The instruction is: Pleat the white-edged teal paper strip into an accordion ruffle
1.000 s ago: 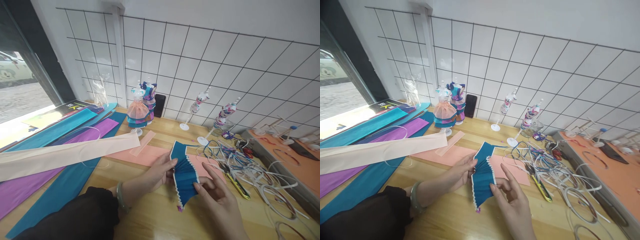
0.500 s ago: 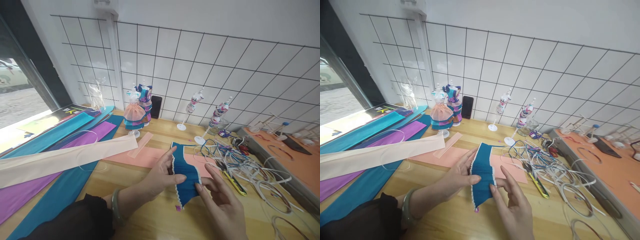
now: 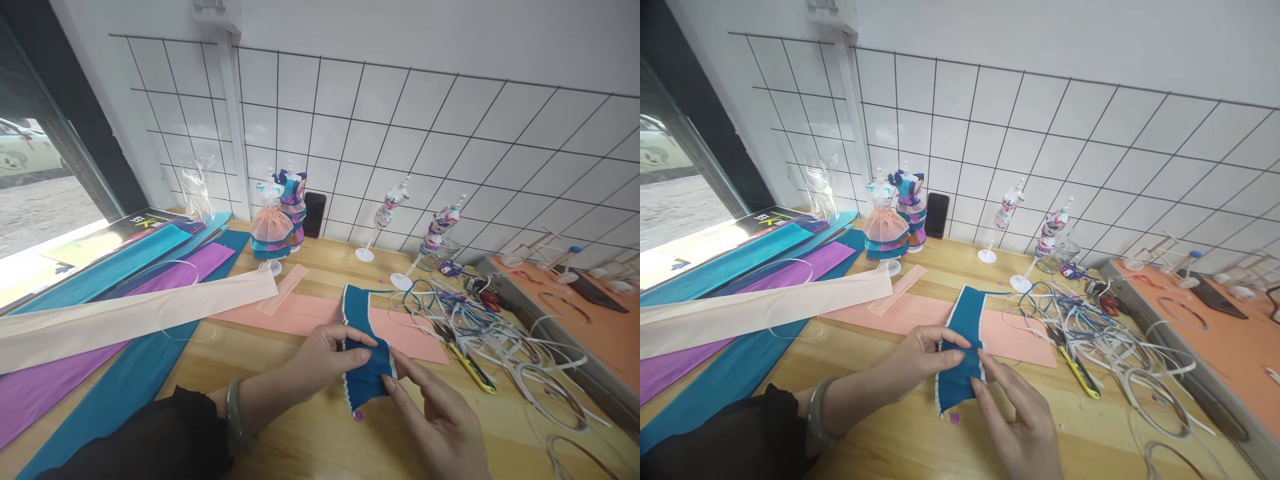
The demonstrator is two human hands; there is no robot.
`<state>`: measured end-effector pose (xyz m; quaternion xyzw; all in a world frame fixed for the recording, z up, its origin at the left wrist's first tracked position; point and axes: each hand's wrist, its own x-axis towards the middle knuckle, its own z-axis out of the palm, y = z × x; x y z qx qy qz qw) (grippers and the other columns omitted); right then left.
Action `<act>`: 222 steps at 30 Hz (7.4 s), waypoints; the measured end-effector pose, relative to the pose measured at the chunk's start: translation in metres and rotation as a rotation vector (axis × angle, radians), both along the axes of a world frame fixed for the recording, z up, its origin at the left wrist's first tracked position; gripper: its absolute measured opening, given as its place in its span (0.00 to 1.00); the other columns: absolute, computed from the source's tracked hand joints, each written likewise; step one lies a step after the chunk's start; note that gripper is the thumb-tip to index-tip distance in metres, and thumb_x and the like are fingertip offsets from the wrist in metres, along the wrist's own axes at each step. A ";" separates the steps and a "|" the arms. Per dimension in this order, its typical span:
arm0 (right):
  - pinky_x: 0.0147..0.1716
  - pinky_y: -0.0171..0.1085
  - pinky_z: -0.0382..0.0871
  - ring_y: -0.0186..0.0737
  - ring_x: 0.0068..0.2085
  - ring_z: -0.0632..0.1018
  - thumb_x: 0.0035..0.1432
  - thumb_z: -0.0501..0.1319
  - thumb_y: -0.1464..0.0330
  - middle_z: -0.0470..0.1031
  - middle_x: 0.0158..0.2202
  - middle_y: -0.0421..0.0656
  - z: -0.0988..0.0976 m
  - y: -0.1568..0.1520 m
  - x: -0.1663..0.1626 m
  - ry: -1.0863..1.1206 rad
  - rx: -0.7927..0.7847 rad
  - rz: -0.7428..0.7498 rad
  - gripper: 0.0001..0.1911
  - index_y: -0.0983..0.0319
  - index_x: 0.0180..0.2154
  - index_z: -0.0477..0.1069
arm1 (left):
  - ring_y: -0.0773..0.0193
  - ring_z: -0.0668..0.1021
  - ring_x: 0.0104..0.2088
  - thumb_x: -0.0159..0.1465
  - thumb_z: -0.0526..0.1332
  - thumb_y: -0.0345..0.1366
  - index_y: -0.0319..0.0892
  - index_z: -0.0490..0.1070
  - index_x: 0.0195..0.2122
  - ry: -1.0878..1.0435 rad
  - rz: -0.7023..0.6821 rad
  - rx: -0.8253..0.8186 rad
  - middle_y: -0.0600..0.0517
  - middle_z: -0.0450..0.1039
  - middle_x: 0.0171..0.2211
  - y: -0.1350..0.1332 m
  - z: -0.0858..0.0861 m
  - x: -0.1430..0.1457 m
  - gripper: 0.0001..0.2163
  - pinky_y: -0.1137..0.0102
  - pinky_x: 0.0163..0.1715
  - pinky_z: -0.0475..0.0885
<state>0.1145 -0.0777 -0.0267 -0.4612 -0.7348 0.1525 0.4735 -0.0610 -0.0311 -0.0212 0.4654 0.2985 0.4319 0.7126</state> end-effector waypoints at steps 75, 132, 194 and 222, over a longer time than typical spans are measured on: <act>0.33 0.36 0.76 0.43 0.32 0.81 0.45 0.64 0.67 0.81 0.31 0.43 0.000 0.022 0.010 0.152 -0.317 -0.111 0.06 0.57 0.29 0.80 | 0.61 0.78 0.29 0.50 0.64 0.36 0.35 0.77 0.28 0.321 0.124 0.184 0.45 0.78 0.29 0.007 -0.014 -0.002 0.09 0.70 0.33 0.73; 0.36 0.38 0.72 0.44 0.38 0.77 0.48 0.62 0.59 0.77 0.34 0.49 -0.010 0.030 0.009 0.144 -0.466 -0.027 0.13 0.61 0.24 0.76 | 0.73 0.69 0.18 0.49 0.65 0.42 0.36 0.70 0.35 0.366 0.066 0.009 0.57 0.67 0.19 0.010 -0.023 0.000 0.17 0.77 0.18 0.67; 0.33 0.36 0.69 0.38 0.32 0.73 0.56 0.58 0.69 0.74 0.29 0.43 -0.012 0.024 0.006 -0.072 -0.184 0.040 0.08 0.60 0.38 0.72 | 0.69 0.72 0.23 0.49 0.65 0.42 0.36 0.71 0.29 0.352 0.019 0.077 0.51 0.72 0.23 0.009 -0.027 0.000 0.13 0.75 0.25 0.67; 0.35 0.37 0.68 0.38 0.34 0.73 0.56 0.57 0.69 0.74 0.30 0.43 -0.012 0.025 0.007 -0.103 -0.186 0.063 0.09 0.60 0.40 0.71 | 0.72 0.69 0.17 0.49 0.63 0.44 0.36 0.70 0.26 0.372 0.006 0.024 0.55 0.68 0.18 0.010 -0.019 -0.002 0.14 0.77 0.18 0.65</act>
